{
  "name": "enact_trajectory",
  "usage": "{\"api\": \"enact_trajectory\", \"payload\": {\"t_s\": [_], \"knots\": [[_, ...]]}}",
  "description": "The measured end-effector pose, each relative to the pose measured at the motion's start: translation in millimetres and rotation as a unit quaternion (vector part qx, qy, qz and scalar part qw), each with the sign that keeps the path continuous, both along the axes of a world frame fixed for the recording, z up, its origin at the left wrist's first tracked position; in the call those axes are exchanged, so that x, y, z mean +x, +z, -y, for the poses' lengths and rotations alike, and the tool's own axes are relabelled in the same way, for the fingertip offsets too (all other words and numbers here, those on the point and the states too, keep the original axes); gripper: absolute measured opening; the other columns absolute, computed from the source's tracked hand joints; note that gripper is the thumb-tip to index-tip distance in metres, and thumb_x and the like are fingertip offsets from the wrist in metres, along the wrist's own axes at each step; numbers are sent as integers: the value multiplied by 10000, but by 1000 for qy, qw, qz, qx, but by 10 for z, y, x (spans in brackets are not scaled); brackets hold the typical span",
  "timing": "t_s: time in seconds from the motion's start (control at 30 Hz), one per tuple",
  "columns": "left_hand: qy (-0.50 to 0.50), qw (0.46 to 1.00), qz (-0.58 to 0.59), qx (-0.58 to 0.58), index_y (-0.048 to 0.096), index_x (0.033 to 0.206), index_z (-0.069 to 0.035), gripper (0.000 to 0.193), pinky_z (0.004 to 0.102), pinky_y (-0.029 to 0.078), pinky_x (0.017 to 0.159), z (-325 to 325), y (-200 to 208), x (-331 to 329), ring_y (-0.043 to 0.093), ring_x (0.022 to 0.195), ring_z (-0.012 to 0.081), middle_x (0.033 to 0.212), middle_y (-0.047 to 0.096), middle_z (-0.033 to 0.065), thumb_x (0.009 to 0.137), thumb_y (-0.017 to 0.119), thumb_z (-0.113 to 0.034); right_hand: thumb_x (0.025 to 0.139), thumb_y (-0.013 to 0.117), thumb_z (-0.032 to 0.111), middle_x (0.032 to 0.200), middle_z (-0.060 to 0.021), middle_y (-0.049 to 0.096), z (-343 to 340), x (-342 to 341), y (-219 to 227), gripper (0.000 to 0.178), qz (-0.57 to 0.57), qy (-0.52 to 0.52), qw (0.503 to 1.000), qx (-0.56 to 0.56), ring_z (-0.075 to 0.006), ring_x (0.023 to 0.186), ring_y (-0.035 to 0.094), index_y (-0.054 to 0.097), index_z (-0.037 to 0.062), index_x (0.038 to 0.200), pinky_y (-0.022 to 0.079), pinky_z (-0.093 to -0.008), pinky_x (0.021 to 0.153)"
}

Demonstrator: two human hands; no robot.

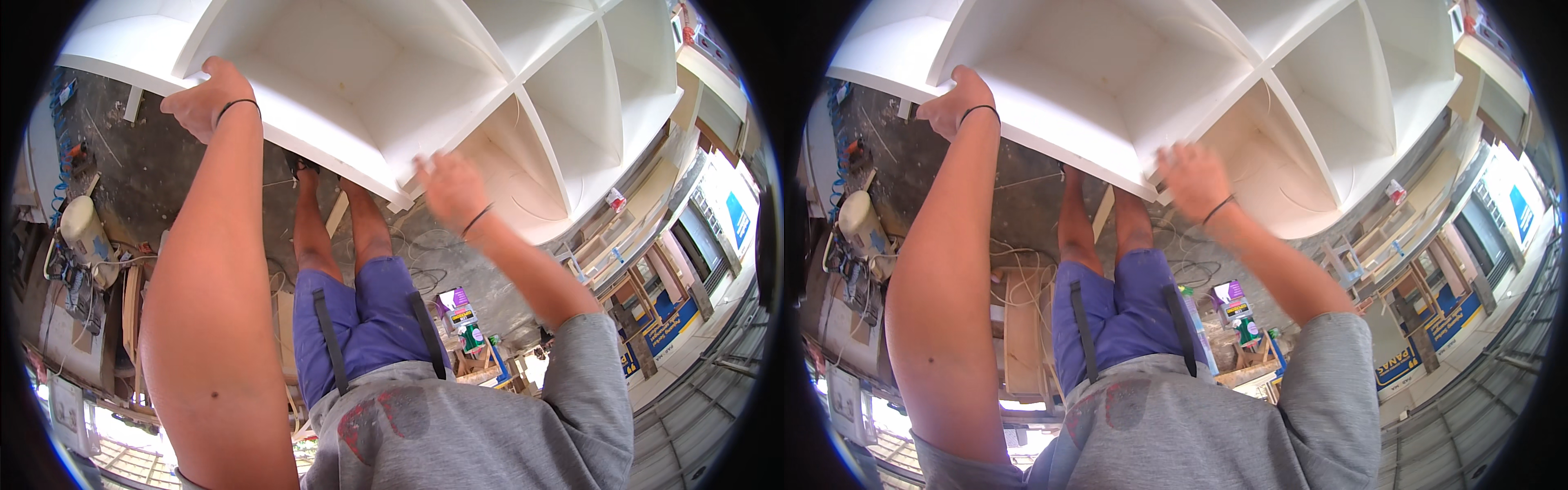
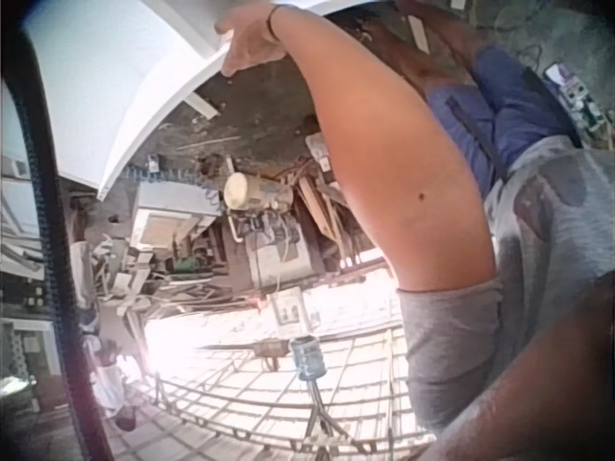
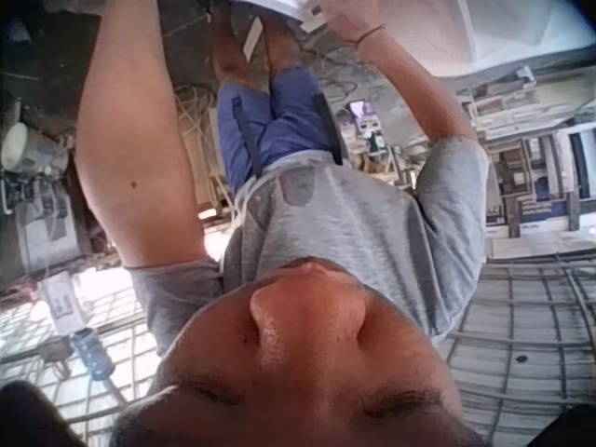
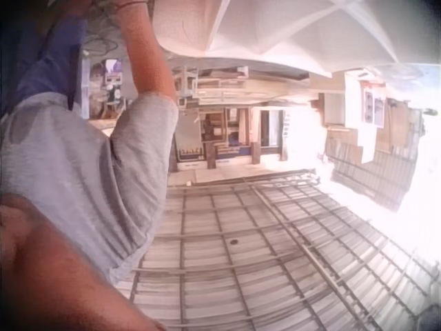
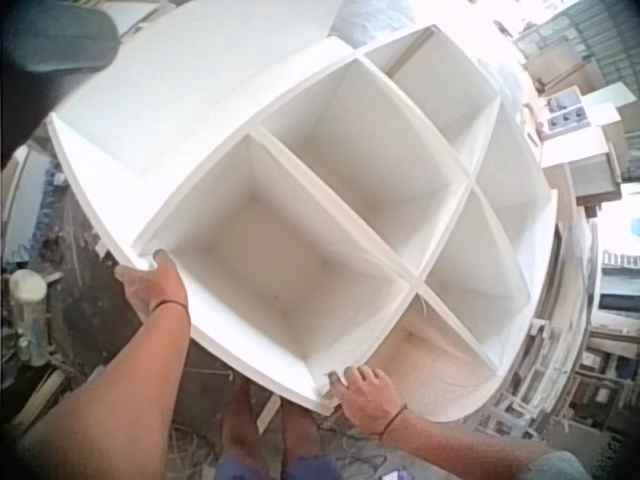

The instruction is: The person sands the edges and corners of a white wooden cabinet using a sanding block. They move around the cabinet to reach different sections, then use a utility knife to scrape or remove material from the interior edges.

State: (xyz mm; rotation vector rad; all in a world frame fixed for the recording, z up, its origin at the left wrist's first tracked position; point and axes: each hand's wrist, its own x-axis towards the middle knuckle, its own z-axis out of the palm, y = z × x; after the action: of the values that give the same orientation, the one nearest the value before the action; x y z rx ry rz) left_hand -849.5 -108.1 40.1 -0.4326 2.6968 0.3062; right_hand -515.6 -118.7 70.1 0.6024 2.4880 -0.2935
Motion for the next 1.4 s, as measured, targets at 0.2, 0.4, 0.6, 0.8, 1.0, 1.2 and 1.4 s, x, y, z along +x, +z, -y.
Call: {"api": "enact_trajectory", "payload": {"t_s": [0.2,0.4,0.6,0.8,1.0,1.2,1.4], "knots": [[12,1000,-6,24,358,1195,59,614,468,556,822,29,-55,-27,657,968,381,1131,587,282,822,595,-368,855,549,83,992,-162,610,-502,-187,152,305,-54,-306,935,-169,-336,917,612,650,92,1143,507,-426,804],[12,1000,4,27,359,1200,59,616,465,550,818,38,-56,-43,654,975,376,1133,586,276,825,589,-372,818,556,27,920,-131,616,-1143,-58,146,331,-99,-353,927,-84,-326,872,612,638,85,1134,491,-436,767],[13,1000,-5,23,363,1200,57,619,464,546,821,54,-76,-48,653,978,373,1146,583,273,824,587,-381,864,594,51,839,-69,625,-1013,-242,369,200,-156,-497,845,-119,-191,714,585,661,43,1052,475,-320,664],[10,1000,-5,27,364,1194,56,619,466,550,818,60,-103,-45,652,982,385,1139,584,283,818,591,-380,874,573,33,835,-73,648,-871,32,530,204,-100,-551,784,-269,-115,672,526,683,21,1045,451,-271,628],[-7,1000,-16,-8,360,1165,43,568,460,567,797,37,-115,-43,664,956,376,1107,595,256,826,580,-357,860,594,72,846,-86,653,-860,218,536,238,-115,-472,836,-256,-168,724,579,679,29,1078,466,-312,646],[1,1000,1,-13,344,1170,27,544,457,576,779,16,-53,-36,665,951,348,1108,594,227,843,552,-356,885,633,127,869,-114,604,-876,43,538,158,-125,-104,987,-18,-278,759,601,635,84,1037,490,-371,674],[5,1000,9,-5,355,1172,19,538,458,574,786,-7,-31,-19,662,962,337,1114,598,214,842,551,-358,926,534,194,837,-109,644,-389,27,184,119,36,-134,986,-97,-289,803,664,548,81,960,512,-417,630]]}}
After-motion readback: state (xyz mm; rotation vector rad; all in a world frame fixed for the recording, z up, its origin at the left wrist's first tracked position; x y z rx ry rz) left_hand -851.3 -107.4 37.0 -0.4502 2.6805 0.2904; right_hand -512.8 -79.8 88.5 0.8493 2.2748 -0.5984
